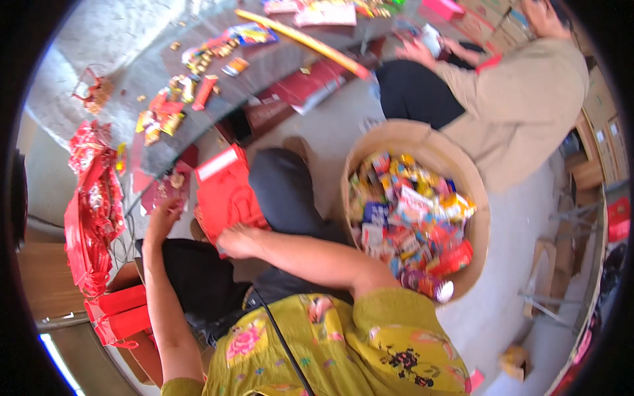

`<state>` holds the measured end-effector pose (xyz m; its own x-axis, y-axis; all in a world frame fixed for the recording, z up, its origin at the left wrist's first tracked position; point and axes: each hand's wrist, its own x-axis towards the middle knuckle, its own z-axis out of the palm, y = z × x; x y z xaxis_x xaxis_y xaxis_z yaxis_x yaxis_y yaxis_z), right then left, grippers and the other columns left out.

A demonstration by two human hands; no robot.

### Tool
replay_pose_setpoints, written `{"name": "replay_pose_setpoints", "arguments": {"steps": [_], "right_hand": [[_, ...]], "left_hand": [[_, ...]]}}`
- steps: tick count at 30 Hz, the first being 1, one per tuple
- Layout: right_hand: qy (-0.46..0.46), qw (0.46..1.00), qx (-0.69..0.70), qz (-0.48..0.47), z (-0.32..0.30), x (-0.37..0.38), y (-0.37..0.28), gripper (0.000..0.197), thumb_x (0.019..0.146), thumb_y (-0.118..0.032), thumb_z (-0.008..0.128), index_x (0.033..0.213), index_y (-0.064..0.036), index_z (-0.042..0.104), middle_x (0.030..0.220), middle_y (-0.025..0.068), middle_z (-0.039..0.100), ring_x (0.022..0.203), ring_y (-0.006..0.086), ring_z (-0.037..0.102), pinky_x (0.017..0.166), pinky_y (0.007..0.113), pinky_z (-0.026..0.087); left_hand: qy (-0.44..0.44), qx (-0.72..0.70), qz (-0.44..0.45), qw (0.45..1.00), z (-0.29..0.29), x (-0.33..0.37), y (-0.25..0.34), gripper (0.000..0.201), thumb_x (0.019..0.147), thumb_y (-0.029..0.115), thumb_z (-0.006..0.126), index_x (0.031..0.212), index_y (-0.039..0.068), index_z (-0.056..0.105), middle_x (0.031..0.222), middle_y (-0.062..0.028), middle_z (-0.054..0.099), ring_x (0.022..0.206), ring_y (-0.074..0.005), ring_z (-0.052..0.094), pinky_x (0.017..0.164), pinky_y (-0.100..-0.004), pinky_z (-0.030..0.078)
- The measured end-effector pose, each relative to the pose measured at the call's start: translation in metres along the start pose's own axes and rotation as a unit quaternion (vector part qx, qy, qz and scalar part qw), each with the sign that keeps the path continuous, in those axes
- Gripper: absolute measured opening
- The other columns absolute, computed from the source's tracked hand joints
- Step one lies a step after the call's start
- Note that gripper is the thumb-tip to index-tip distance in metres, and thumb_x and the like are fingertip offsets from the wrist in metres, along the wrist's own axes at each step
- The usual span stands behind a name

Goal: Packing snacks and candies into decorative red gift bags.

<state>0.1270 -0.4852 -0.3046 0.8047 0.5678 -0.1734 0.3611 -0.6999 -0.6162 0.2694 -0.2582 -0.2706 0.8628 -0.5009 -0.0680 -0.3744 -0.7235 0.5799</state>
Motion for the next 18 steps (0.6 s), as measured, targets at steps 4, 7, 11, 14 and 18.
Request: {"name": "replay_pose_setpoints", "arguments": {"steps": [4,7,11,14,18], "right_hand": [[0.025,0.999,0.025,-0.016,0.001,0.0,0.0,0.02,0.074,-0.009,0.057,0.085,0.0024,0.069,0.089,0.0246,0.067,0.084,0.0391,0.067,0.073,0.049,0.053],[0.047,0.997,0.04,-0.038,-0.017,-0.012,-0.003,0.02,0.075,-0.01,0.057,0.086,0.0014,0.068,0.086,0.0227,0.067,0.082,0.0379,0.067,0.073,0.049,0.053],[0.154,0.954,0.227,-0.118,-0.063,-0.04,-0.007,0.016,0.083,-0.017,0.06,0.09,-0.0041,0.066,0.083,0.0148,0.068,0.082,0.0332,0.067,0.074,0.043,0.053],[0.375,0.872,0.254,-0.182,-0.104,-0.094,0.013,0.015,0.088,-0.006,0.06,0.102,-0.0028,0.065,0.088,0.0122,0.068,0.08,0.0209,0.068,0.073,0.032,0.053],[0.508,0.773,0.377,-0.042,-0.14,-0.178,0.075,0.021,0.1,-0.01,0.05,0.113,-0.0001,0.062,0.091,0.0071,0.067,0.079,0.0119,0.064,0.076,0.027,0.054]], "left_hand": [[-0.036,-0.059,-0.01,0.998,-0.001,-0.001,0.005,0.035,0.085,0.008,0.064,0.119,0.002,0.062,0.082,-0.0108,0.068,0.068,-0.0149,0.062,0.063,-0.0296,0.049],[-0.079,-0.075,-0.037,0.993,-0.006,0.001,0.011,0.036,0.088,0.009,0.062,0.122,0.002,0.06,0.088,-0.007,0.066,0.073,-0.0141,0.062,0.065,-0.0281,0.049],[-0.119,-0.121,-0.068,0.983,-0.023,0.012,-0.001,0.035,0.091,0.012,0.059,0.125,0.003,0.059,0.094,-0.005,0.065,0.076,-0.0117,0.063,0.063,-0.0244,0.046],[-0.111,-0.084,-0.041,0.989,-0.04,0.024,-0.019,0.035,0.092,0.014,0.059,0.125,0.002,0.058,0.093,-0.0056,0.067,0.075,-0.0114,0.062,0.063,-0.0247,0.046],[-0.093,-0.085,-0.032,0.992,-0.038,0.031,-0.031,0.034,0.094,0.014,0.058,0.125,0.002,0.057,0.097,-0.0058,0.065,0.073,-0.0114,0.063,0.061,-0.0237,0.045]]}}
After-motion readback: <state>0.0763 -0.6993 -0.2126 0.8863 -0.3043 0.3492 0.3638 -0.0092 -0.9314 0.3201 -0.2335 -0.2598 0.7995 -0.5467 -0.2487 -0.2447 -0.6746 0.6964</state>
